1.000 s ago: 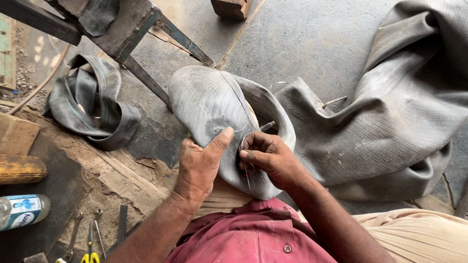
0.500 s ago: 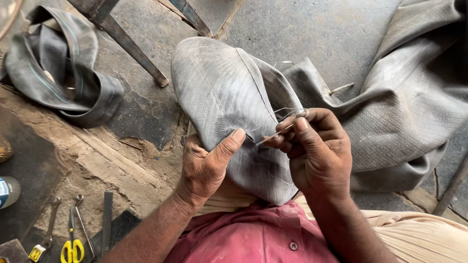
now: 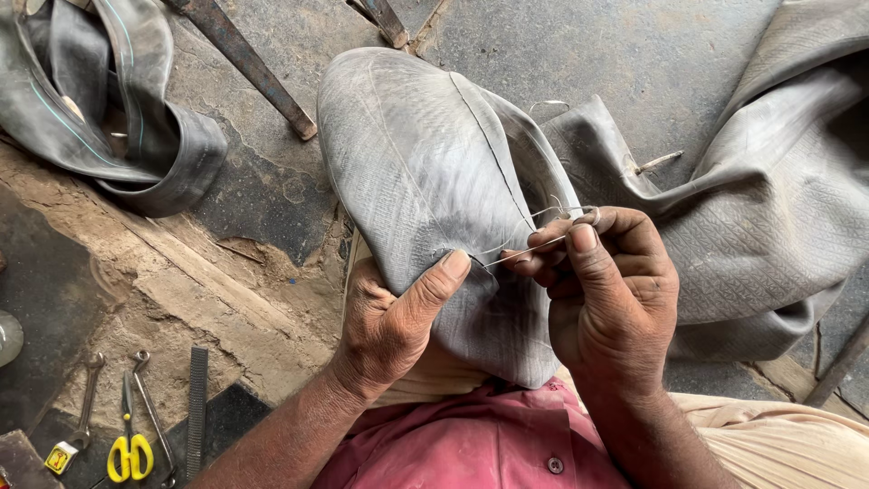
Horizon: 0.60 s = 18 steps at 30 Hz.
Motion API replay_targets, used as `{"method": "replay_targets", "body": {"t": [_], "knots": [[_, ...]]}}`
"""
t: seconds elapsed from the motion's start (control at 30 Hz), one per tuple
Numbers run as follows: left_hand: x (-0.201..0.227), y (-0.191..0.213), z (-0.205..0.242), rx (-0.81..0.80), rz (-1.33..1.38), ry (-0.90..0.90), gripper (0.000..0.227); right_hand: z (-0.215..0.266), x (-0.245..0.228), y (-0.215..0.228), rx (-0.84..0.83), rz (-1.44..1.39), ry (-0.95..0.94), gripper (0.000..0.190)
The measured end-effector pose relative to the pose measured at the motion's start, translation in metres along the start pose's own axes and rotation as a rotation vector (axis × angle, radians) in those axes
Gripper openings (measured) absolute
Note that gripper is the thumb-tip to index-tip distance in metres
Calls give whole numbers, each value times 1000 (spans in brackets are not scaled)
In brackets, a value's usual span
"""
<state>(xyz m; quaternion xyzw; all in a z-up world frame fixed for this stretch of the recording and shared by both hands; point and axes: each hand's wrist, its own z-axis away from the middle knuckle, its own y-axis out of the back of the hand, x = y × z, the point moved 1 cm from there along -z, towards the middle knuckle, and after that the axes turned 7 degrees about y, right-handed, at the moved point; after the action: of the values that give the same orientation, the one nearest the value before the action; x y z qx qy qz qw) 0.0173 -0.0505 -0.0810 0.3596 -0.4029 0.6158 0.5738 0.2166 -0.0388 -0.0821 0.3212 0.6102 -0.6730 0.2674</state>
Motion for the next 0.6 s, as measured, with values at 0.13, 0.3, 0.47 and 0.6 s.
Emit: {"method": "replay_targets", "body": {"t": [0.13, 0.3, 0.47, 0.6], "knots": [[0, 4, -1, -15, 12, 17, 15, 0, 4, -3, -7, 28, 24, 11], [5, 8, -3, 3, -52, -90, 15, -1, 7, -6, 1, 46, 15, 11], [5, 14, -4, -62, -16, -67, 17, -3, 10, -9, -7, 40, 7, 11], [4, 18, -5, -62, -3, -41, 16, -3, 13, -11, -4, 38, 14, 11]]}}
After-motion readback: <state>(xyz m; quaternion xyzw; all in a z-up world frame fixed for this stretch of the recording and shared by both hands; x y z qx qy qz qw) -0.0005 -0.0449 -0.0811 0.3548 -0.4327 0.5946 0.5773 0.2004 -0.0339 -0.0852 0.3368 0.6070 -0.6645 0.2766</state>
